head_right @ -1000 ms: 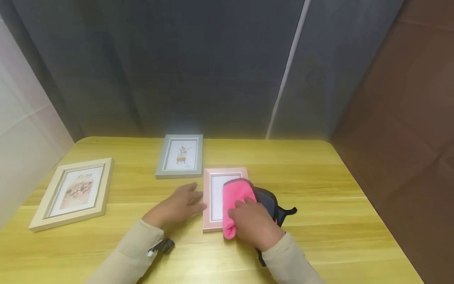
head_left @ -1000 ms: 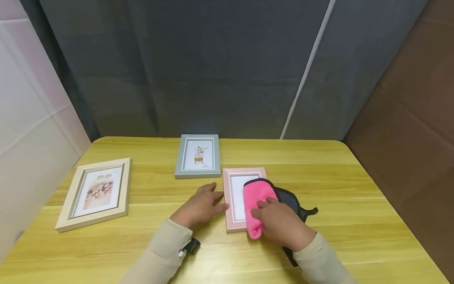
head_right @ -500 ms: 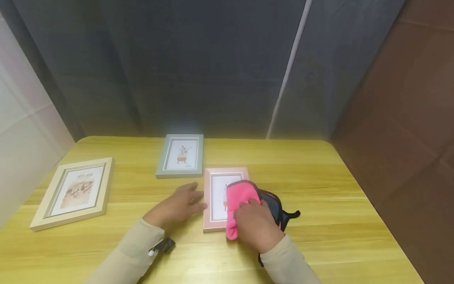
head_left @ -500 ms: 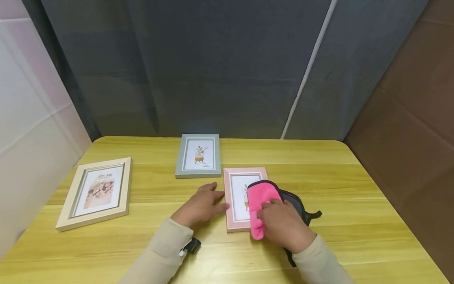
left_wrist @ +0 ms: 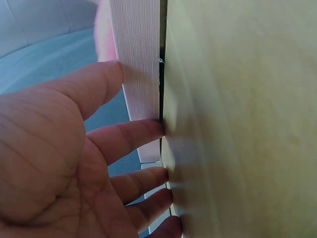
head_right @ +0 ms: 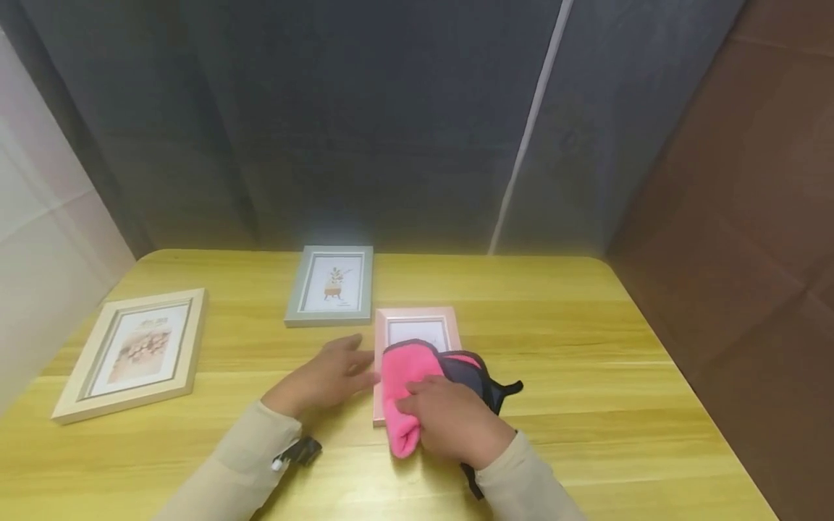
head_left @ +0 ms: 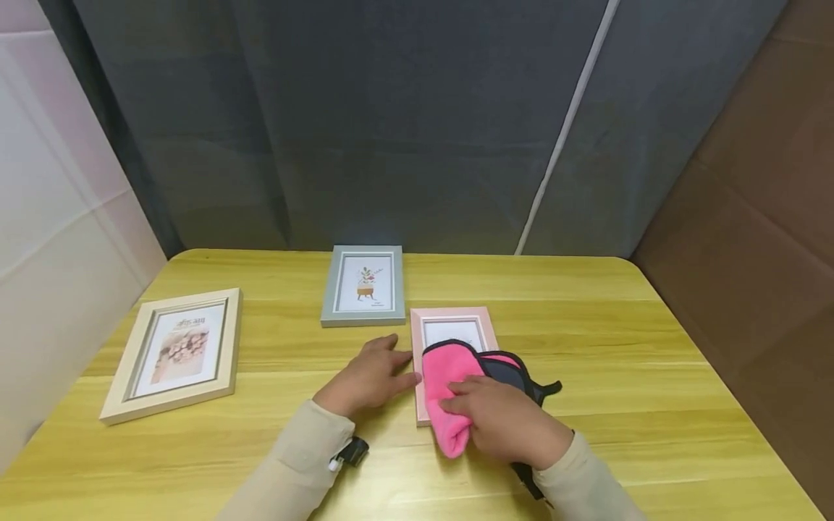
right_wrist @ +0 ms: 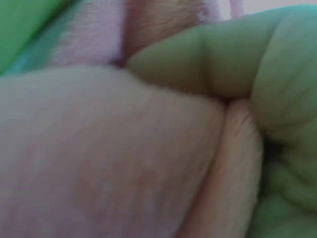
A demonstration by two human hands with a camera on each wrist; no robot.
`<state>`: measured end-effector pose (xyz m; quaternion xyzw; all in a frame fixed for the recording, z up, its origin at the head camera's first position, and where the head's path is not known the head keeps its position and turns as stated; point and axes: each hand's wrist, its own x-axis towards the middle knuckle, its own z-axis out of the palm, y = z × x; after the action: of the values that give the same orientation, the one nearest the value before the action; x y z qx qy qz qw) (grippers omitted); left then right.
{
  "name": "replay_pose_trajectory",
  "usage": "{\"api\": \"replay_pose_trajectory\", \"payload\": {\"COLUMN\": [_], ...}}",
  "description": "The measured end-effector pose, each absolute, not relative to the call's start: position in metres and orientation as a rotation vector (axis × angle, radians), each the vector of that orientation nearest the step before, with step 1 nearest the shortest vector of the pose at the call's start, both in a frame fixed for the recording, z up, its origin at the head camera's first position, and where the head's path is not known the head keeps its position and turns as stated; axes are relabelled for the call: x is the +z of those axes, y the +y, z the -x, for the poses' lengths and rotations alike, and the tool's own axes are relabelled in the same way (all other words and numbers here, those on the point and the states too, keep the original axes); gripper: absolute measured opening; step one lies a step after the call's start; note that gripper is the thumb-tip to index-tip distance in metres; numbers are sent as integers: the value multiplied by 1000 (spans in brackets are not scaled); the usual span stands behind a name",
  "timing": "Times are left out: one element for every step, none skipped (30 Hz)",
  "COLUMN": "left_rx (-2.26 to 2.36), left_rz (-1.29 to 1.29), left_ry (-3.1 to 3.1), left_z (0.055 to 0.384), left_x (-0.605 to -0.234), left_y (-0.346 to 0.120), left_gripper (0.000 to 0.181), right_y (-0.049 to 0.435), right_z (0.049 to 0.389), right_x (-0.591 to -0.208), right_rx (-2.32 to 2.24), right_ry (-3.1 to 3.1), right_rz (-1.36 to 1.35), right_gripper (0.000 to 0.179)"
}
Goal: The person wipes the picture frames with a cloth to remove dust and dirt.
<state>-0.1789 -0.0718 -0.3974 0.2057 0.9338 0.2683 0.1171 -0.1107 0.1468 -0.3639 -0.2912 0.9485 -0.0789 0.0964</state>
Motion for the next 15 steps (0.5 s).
{"api": "replay_pose_trajectory", "payload": {"left_rx": [781, 780, 782, 782, 780, 779, 777, 776, 772, 768, 764, 762, 762, 763, 768], "left_rz": [-594, -596, -593, -598, -598, -598, -597, -595, -594, -598, -596, -600, -600, -603, -607], "left_ry": [2728, 2727, 2725, 2727, 2727, 2728, 2728, 2730, 2731, 2734, 2735, 2738, 2739, 2741, 2742], "left_z": [179, 179, 179, 179, 179, 179, 179, 179, 179, 179, 179, 180, 180, 180, 180], "left_x": [-398, -398, -398, -398, -398, -399, -399, -399, -399, -399, -399, -399, -399, -399, -399], "left_y": [-72, -71, -71, -71, -71, -71, -71, -71, -71, -71, -71, -71, -70, -70, -70], "left_gripper": [52, 53, 54, 54, 54, 54, 54, 53, 53, 52, 52, 51, 50, 50, 50], "right_y": [150, 152, 155, 156, 157, 157, 157, 155, 153, 151, 149, 147, 146, 145, 145], "right_z": [111, 112, 113, 114, 115, 115, 115, 115, 114, 113, 112, 111, 110, 110, 109], "right_x": [-364, -363, -363, -363, -363, -363, -363, -363, -363, -363, -363, -363, -364, -363, -363], "right_rx": [-201, -162, -124, -87, -60, -58, -75, -107, -153, -201, -246, -286, -309, -312, -301], "right_ry": [2842, 2878, 2913, 2944, 2963, 2968, 2961, 2940, 2908, 2867, 2824, 2794, 2777, 2768, 2771], "right_rz": [801, 745, 696, 659, 662, 675, 713, 771, 843, 916, 975, 1003, 1026, 1024, 1001], "right_gripper": [41, 37, 34, 30, 28, 28, 30, 34, 38, 43, 47, 50, 51, 50, 50]}}
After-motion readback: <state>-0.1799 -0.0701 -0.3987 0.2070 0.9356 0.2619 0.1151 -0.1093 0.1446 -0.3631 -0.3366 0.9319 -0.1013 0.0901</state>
